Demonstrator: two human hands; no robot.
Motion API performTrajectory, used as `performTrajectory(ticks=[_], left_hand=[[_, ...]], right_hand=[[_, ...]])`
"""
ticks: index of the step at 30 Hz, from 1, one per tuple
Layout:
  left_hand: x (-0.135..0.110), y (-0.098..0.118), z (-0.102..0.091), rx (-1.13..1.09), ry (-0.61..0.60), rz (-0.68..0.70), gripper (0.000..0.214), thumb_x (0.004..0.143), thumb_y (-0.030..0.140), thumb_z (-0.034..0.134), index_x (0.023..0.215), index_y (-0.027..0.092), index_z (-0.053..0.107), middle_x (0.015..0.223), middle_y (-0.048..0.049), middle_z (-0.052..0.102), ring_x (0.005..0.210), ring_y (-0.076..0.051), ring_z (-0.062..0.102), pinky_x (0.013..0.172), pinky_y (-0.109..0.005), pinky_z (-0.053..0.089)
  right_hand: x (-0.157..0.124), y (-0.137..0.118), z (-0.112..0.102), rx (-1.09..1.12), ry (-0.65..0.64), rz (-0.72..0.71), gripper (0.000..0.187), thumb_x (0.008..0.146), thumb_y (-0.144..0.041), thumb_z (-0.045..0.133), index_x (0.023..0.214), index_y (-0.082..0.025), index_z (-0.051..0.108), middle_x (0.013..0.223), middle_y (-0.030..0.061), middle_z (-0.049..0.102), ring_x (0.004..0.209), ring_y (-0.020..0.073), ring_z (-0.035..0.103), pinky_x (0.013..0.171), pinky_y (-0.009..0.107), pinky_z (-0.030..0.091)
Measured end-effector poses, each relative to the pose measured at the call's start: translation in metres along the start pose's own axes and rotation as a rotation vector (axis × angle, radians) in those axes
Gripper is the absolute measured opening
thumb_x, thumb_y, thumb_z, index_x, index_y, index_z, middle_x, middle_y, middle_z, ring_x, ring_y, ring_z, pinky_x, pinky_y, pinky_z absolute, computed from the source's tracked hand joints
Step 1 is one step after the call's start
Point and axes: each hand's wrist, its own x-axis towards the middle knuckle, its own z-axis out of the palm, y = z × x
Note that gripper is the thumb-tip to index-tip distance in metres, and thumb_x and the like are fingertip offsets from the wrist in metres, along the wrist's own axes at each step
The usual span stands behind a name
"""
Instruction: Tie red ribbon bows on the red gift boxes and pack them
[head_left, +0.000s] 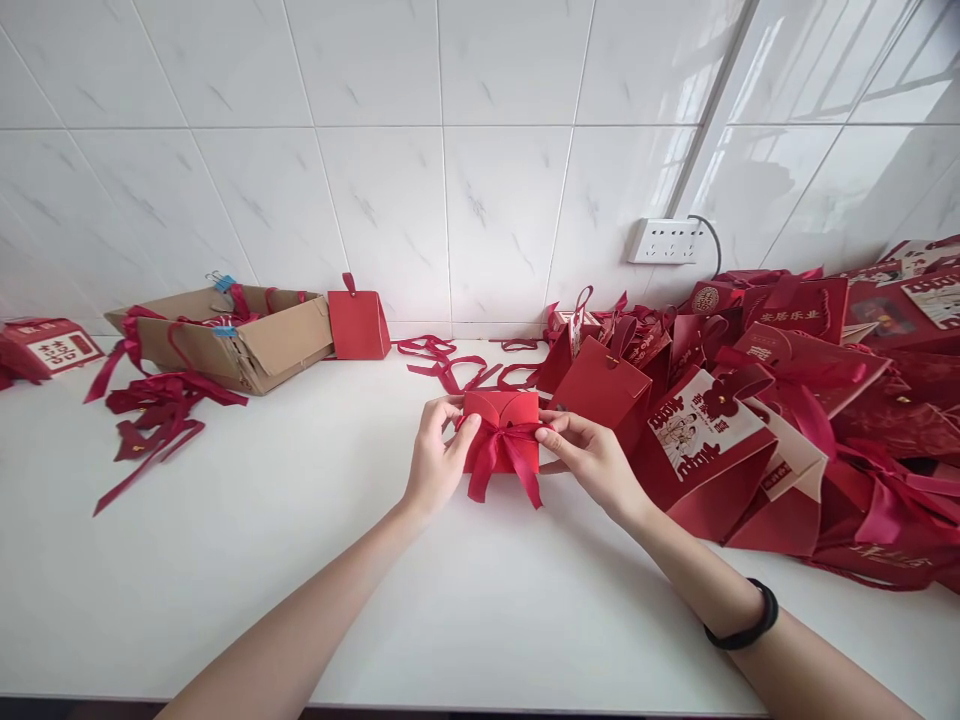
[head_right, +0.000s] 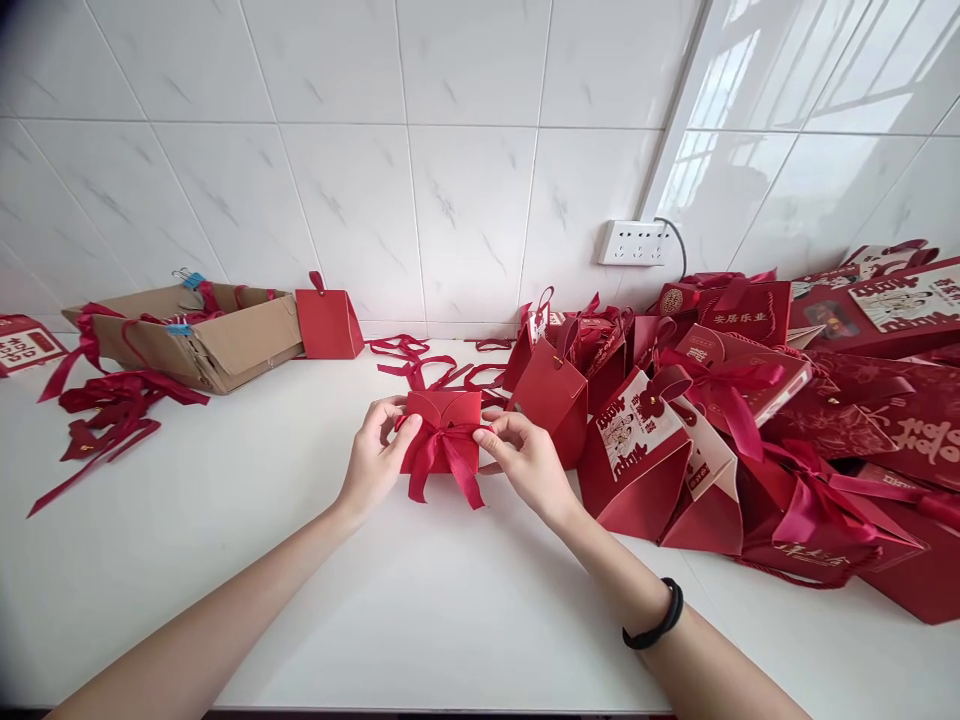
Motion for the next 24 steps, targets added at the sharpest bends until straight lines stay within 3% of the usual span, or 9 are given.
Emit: performTrajectory(ticks=[7,12,18,24], left_hand=[[0.0014,-0.0002,0.0019,-0.024,-0.003,0.003,0.021,0.087,0.037,0.048,0.076,0.020,0.043,0.115,-0.0064,0.056,0.105,-0.017,0.055,0.088,-0.031,0.044],[0.0030,0.0022,0.0016,-0.059,-0.005,-0.056,0.023,0.086,0.039,0.050,0.075,0.019,0.044,0.118,-0.0072,0.056,0.102,-0.018,0.058,0.087,-0.031,0.045],[0.0060,0.0000,0.0029,-0.102,-0.001,-0.076,0.022,0.084,0.039,0.051,0.078,0.019,0.046,0.118,-0.0077,0.056,0.101,-0.018,0.058,0.086,-0.032,0.046],[0.0043,-0.0037,0.0068,-0.162,0.086,-0.051,0.015,0.082,0.033,0.053,0.078,0.019,0.047,0.105,-0.0080,0.059,0.101,-0.019,0.057,0.090,-0.034,0.044]], right_hand=[[0.0024,-0.0018,-0.0011,0.114,0.018,0.052,0.041,0.065,-0.050,0.075,0.063,-0.014,0.056,0.124,0.0128,0.058,0.117,0.0327,0.053,0.072,0.038,0.062],[0.0038,-0.0008,-0.0001,0.161,-0.019,0.053,0.041,0.065,-0.048,0.076,0.061,-0.014,0.054,0.129,0.0115,0.055,0.108,0.0298,0.060,0.075,0.041,0.061],[0.0074,0.0025,-0.0002,0.149,-0.016,0.037,0.042,0.065,-0.050,0.075,0.061,-0.015,0.053,0.123,0.0101,0.060,0.115,0.0288,0.056,0.076,0.037,0.061],[0.0024,-0.0017,0.0061,0.072,0.048,0.066,0.046,0.059,-0.054,0.077,0.060,-0.015,0.052,0.118,0.0114,0.063,0.104,0.0313,0.062,0.076,0.041,0.061]])
